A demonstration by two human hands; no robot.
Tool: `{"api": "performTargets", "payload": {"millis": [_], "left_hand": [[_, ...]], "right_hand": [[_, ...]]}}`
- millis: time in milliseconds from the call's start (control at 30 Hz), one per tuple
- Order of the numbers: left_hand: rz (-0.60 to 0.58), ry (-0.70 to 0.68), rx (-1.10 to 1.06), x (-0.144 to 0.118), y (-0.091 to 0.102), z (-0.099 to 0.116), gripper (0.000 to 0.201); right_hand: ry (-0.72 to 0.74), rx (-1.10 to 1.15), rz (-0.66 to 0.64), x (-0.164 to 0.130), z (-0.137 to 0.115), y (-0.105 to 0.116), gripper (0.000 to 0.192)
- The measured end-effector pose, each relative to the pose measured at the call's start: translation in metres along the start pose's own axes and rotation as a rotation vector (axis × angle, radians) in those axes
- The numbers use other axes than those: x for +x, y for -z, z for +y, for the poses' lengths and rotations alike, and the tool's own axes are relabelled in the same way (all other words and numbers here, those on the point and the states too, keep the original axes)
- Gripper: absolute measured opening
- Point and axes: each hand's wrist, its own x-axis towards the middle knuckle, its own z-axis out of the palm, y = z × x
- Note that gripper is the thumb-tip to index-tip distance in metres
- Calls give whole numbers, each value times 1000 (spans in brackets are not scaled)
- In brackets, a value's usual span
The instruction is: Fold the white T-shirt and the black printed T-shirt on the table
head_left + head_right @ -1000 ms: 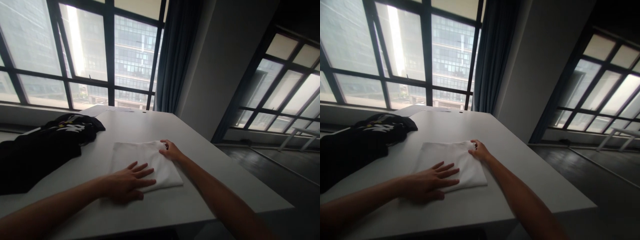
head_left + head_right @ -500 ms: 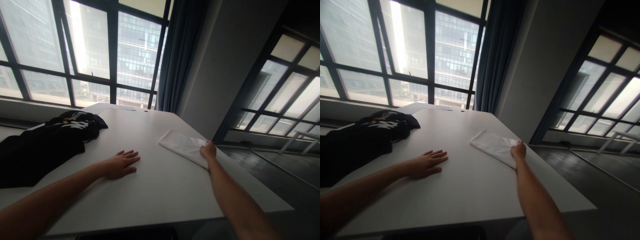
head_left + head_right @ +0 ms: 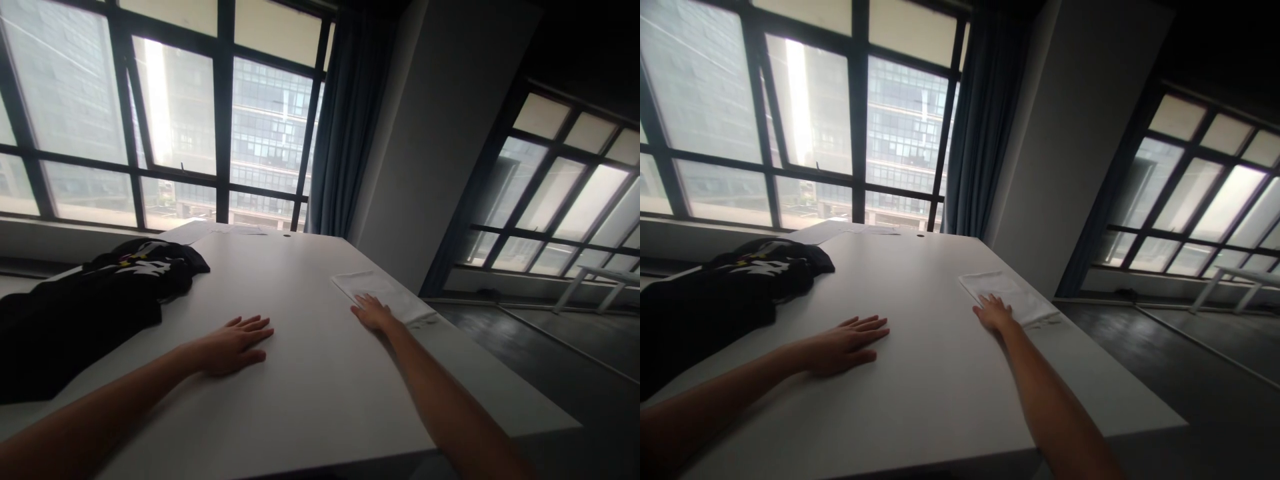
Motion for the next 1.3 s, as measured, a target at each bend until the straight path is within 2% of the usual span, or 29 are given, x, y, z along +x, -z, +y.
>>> {"api": "performTargets", "payload": {"millis": [100,333,433,600,833,900,933,1067,1133,1167,1233,1300], "left_hand": [[15,-8,-19,0,0,-1,66],[-24,21,-26,-2,6,7,69],[-32,36,-26,-2,9,10,70],[-12,-4,-29,-3,8,6,67],[37,-32,8,-2,6,1,65],[131,16,31,-3,15,-12,61],[213,88,60,-5,22,-23,59],[642,604,299,-39,54,-80,50],[773,860,367,-66,66,-101,54],[808,939,368,-79,71,-108,57],[824,939,332,-100,77,-111,57],[791,790,266,-110,82,-103,51]], "right_hand": [[-25,61,35,7,9,-9,53],[-170,150,172,19,34,-15,49],[-226,161,179,21,52,-16,50],[-210,167,186,23,80,-17,51],[-263,169,225,28,91,-22,50],[-258,147,245,30,92,-22,49],[-256,132,261,31,91,-21,49],[-194,112,342,30,80,-13,50],[-160,125,342,28,70,-10,51],[-141,131,337,26,65,-9,50],[-100,142,325,23,54,-8,48],[-57,152,312,20,44,-6,47]]}}
